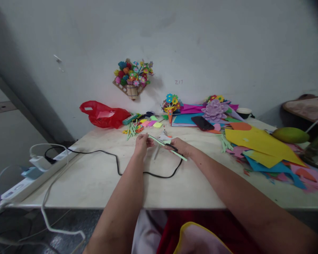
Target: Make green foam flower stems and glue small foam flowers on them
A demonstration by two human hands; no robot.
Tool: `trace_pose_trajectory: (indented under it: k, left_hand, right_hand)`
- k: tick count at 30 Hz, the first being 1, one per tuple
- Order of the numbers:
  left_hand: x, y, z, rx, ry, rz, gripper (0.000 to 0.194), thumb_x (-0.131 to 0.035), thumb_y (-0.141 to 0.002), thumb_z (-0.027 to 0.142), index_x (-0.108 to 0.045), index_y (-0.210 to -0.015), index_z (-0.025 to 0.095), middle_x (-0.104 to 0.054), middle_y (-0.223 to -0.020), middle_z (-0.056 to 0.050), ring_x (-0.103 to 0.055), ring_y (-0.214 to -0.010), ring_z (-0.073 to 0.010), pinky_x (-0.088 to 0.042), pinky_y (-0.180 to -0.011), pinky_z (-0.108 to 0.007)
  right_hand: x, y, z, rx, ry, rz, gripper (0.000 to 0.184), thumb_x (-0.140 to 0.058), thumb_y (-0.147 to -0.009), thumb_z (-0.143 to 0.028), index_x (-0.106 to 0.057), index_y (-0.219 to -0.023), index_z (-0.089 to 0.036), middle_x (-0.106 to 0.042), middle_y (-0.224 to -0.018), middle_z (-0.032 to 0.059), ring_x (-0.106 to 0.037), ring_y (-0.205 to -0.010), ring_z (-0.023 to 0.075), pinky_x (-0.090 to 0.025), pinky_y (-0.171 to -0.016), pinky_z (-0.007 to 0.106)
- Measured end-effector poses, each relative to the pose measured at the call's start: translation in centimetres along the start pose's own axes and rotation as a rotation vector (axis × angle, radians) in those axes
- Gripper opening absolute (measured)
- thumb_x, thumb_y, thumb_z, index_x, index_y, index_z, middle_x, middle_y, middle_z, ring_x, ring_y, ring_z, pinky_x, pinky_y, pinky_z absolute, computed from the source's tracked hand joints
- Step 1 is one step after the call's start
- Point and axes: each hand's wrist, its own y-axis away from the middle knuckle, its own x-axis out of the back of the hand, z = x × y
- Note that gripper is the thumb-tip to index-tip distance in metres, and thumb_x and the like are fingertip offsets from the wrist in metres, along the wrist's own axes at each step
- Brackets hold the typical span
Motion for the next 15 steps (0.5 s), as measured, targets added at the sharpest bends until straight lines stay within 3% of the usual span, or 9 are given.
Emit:
trace_pose_trajectory:
  k: [11,15]
  left_hand:
    - [0.0,0.0,0.1,0.025,-0.017,0.011,0.016,-0.051,-0.067,0.027,-0.037,-0.069,0.019,-0.054,-0.045,0.003,-0.048,-0.035,-0.0119,-0.043,-0.039,-0.026]
    - [0.3,-0.3,0.1,0.009,-0.043,0.069,0.016,-0.051,-0.067,0.028,-0.038,-0.069,0.019,-0.051,-0.044,0.004,-0.046,-0.033,-0.0101,-0.041,-0.037,-0.023]
  right_hand:
    - [-0.2,0.4,-1.0,0.019,-0.001,0.028,0.04,-0.063,-0.063,-0.048,-0.063,-0.073,-0.01,-0.038,-0.046,-0.006,-0.031,-0.042,0.0044,-0.022,-0.039,0.019]
    - [0.0,0.5,-1.0,0.011,-0.071,0.063,0.036,-0.061,-0.066,-0.047,-0.062,-0.074,-0.011,-0.041,-0.044,-0.0056,-0.035,-0.037,0.0049,-0.028,-0.035,0.018]
